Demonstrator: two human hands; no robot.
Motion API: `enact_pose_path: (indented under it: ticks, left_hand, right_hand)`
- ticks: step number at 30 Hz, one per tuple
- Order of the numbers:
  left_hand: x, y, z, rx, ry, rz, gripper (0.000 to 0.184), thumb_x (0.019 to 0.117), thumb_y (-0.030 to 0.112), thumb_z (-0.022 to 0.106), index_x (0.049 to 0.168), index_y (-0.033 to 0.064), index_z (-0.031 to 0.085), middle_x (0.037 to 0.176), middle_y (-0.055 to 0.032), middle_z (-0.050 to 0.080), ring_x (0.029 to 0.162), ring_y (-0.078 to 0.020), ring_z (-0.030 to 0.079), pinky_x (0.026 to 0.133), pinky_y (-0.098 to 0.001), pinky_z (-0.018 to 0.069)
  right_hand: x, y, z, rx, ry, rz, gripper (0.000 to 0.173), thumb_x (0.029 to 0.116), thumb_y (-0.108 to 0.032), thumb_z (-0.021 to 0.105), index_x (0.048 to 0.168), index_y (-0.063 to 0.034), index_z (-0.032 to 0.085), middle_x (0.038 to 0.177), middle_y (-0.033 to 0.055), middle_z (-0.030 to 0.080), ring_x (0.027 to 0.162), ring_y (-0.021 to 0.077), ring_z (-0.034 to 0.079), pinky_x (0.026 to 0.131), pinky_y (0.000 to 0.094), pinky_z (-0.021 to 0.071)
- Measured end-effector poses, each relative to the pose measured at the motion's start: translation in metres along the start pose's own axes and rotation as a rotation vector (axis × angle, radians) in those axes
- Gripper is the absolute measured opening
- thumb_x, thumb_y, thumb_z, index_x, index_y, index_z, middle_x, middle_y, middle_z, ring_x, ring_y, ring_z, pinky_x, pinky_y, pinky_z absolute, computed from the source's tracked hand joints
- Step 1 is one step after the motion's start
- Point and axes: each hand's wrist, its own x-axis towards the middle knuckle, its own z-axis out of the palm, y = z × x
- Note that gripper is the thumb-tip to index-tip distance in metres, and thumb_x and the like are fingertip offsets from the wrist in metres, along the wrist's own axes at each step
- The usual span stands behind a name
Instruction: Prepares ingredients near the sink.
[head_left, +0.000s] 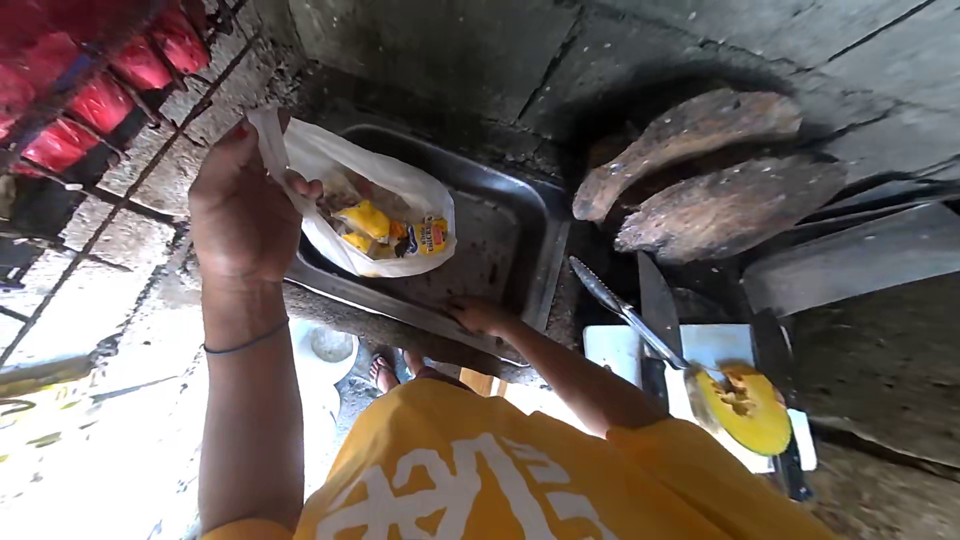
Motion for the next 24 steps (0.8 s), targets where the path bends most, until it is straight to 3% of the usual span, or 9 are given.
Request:
enact_pose_path:
  ticks: [5,8,10,12,14,16,18,21,24]
  left_hand:
    - [-0.012,0.001,-0.004,0.017,-0.036,-0.038,0.041,0.1091,0.029,0.021,0.123,0.023,0.06,0.129,0.004,0.061,0.073,-0.0049,0.061,0.066,-0.0222,0.0524]
    - [-0.01,0.001,-0.002,0.016,-0.035,-0.043,0.041,0.1087,0.029,0.022,0.122,0.0231,0.06,0.129,0.004,0.062,0.073,-0.0049,0.061,0.066,-0.0225,0.0526]
    - [-0.009,0.002,-0.002,0.022,-0.044,-0.046,0.041,0.1084,0.029,0.021,0.121,0.0231,0.06,0.13,0.0038,0.061,0.074,-0.0053,0.06,0.066,-0.023,0.0525]
    - [-0.007,0.001,0.0,0.034,-0.051,-0.04,0.042,0.1085,0.029,0.021,0.12,0.0222,0.061,0.13,0.0028,0.061,0.074,-0.0059,0.061,0.066,-0.0232,0.0525]
    - [0.001,0.001,0.002,0.033,-0.049,-0.016,0.04,0.1066,0.025,0.023,0.117,0.0181,0.06,0.126,-0.0008,0.065,0.07,-0.0076,0.063,0.063,-0.0241,0.0543]
    - [0.004,0.001,0.002,0.029,-0.062,-0.017,0.038,0.1055,0.023,0.024,0.118,0.0154,0.059,0.124,-0.0026,0.066,0.068,-0.0074,0.062,0.06,-0.023,0.0534]
    - [0.002,0.002,0.002,0.005,-0.082,-0.027,0.036,0.1048,0.023,0.025,0.115,0.0156,0.059,0.122,-0.0027,0.066,0.065,-0.0061,0.059,0.057,-0.0213,0.0512]
    - [0.0,0.0,0.003,-0.019,-0.108,-0.037,0.038,0.1051,0.025,0.025,0.113,0.0159,0.06,0.12,-0.0032,0.067,0.064,-0.0064,0.059,0.056,-0.0216,0.0506]
    - [0.0,-0.001,0.005,-0.051,-0.124,-0.04,0.039,0.1057,0.027,0.024,0.114,0.0157,0.06,0.12,-0.0036,0.067,0.064,-0.0066,0.059,0.056,-0.0215,0.051]
  right_hand:
    - [-0.007,-0.004,0.0,-0.081,0.065,0.008,0.046,0.1106,-0.037,0.039,0.127,-0.0033,0.065,0.124,0.0241,0.066,0.119,0.0396,0.062,0.102,0.061,0.0444]
    - [-0.008,-0.011,-0.017,0.163,-0.024,0.085,0.042,0.1086,-0.031,0.049,0.135,-0.0008,0.061,0.129,0.0239,0.063,0.118,0.0342,0.061,0.103,0.0534,0.046]
    - [-0.001,-0.006,-0.025,0.576,-0.091,0.187,0.03,0.1065,-0.028,0.054,0.124,-0.0056,0.062,0.104,0.0093,0.065,0.088,0.0161,0.062,0.079,0.0343,0.0531]
    - [0.003,0.004,-0.033,0.946,-0.215,0.257,0.024,0.107,-0.032,0.05,0.105,-0.0103,0.061,0.082,0.0033,0.063,0.067,0.0117,0.062,0.061,0.0281,0.055]
    - [-0.005,0.003,-0.047,1.111,-0.285,0.226,0.033,0.1092,-0.036,0.042,0.096,-0.0115,0.06,0.074,0.0021,0.061,0.059,0.0104,0.06,0.052,0.0248,0.0522]
    - [-0.019,-0.01,-0.068,1.167,-0.318,0.064,0.041,0.1101,-0.037,0.038,0.084,-0.0126,0.059,0.068,-0.0005,0.061,0.052,0.0059,0.058,0.044,0.0182,0.0483]
    - [-0.035,-0.037,-0.097,1.21,-0.312,-0.171,0.044,0.1093,-0.036,0.034,0.08,-0.0146,0.059,0.069,-0.0024,0.061,0.052,0.0038,0.057,0.045,0.0163,0.0473]
    - [-0.066,-0.106,-0.137,1.294,-0.152,-0.541,0.043,0.1077,-0.034,0.033,0.078,-0.0168,0.059,0.065,-0.003,0.058,0.05,0.0049,0.051,0.045,0.0191,0.0443]
    - [-0.052,-0.176,-0.137,1.21,0.115,-0.932,0.04,0.1091,-0.023,0.033,0.075,-0.0142,0.052,0.058,-0.0033,0.049,0.046,0.006,0.044,0.044,0.0209,0.0388]
